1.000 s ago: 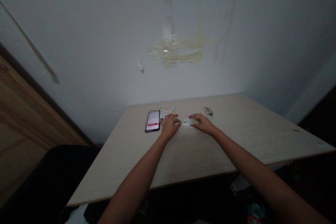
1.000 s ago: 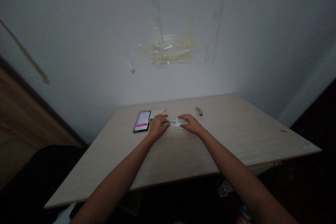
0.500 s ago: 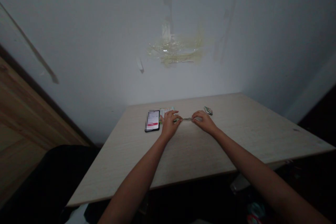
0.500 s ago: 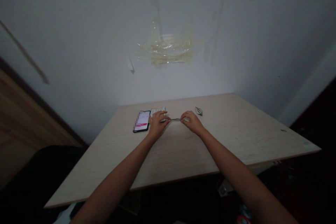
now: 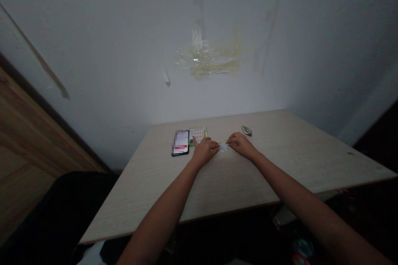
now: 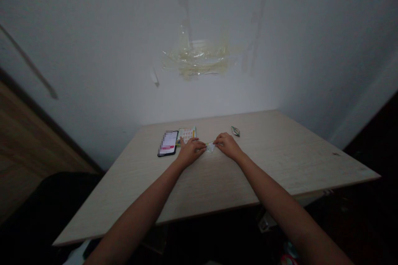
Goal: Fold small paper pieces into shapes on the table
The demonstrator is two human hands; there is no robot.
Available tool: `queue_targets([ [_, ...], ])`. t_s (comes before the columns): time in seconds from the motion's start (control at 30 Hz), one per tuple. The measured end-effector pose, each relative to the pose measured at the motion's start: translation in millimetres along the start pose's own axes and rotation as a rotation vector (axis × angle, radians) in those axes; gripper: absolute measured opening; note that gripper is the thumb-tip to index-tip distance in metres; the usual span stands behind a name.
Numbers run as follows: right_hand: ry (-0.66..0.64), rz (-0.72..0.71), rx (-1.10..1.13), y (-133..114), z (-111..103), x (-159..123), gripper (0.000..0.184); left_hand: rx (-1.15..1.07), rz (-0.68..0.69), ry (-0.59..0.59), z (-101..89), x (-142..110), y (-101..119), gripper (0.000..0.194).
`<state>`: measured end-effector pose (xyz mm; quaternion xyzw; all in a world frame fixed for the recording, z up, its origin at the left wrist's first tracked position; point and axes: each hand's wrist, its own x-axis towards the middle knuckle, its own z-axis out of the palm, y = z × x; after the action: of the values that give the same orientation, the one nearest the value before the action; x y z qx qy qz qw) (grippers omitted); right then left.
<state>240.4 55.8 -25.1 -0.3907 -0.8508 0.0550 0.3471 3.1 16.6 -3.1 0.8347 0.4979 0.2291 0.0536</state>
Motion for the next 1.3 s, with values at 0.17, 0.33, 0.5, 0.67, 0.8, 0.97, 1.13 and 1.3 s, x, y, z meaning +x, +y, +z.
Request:
queue_targets([
  [0.17, 0.009, 0.105, -0.083, 0.2, -3.8, -1.2, 0.013, 0.034, 0.011, -0.011, -0.3, -1.5, -0.4, 0.026],
  [0.33, -0.011, 0.155, -0.099, 2.2, -9.0, -2.5, 0.012, 0.059, 0.027, 0.017, 0.8, -1.4, 3.3, 0.033],
  [0.5, -0.039, 0.116, -0.073, 2.0, -12.1, -3.1, 0.013, 0.117, 0.041, 0.062, 2.3, -0.4, 9.5, 0.033],
  [0.67, -0.05, 0.111, -0.082, 0.8, -15.0, -3.5, 0.015, 0.127, 0.069, 0.077, 3.4, -0.6, 10.7, 0.03],
  [0.8, -0.051, 0.133, -0.088, 1.9, -17.6, -4.1, 0.016, 0.145, 0.071, 0.085, 3.4, 0.4, 13.6, 0.037],
  [0.97, -0.052, 0.093, -0.033, 3.7, -16.9, -5.2, 0.017, 0.189, 0.04, 0.068, 2.9, 2.4, 20.9, 0.036],
  [1.13, -0.069, 0.043, 0.021, 5.5, -14.8, -5.0, 0.017, 0.186, 0.047, 0.097, 1.8, 2.0, 23.0, 0.031],
  [1.3, -0.092, 0.027, 0.029, 6.3, -15.2, -3.6, 0.019, 0.157, 0.03, 0.105, 0.4, 1.4, 22.2, 0.029],
])
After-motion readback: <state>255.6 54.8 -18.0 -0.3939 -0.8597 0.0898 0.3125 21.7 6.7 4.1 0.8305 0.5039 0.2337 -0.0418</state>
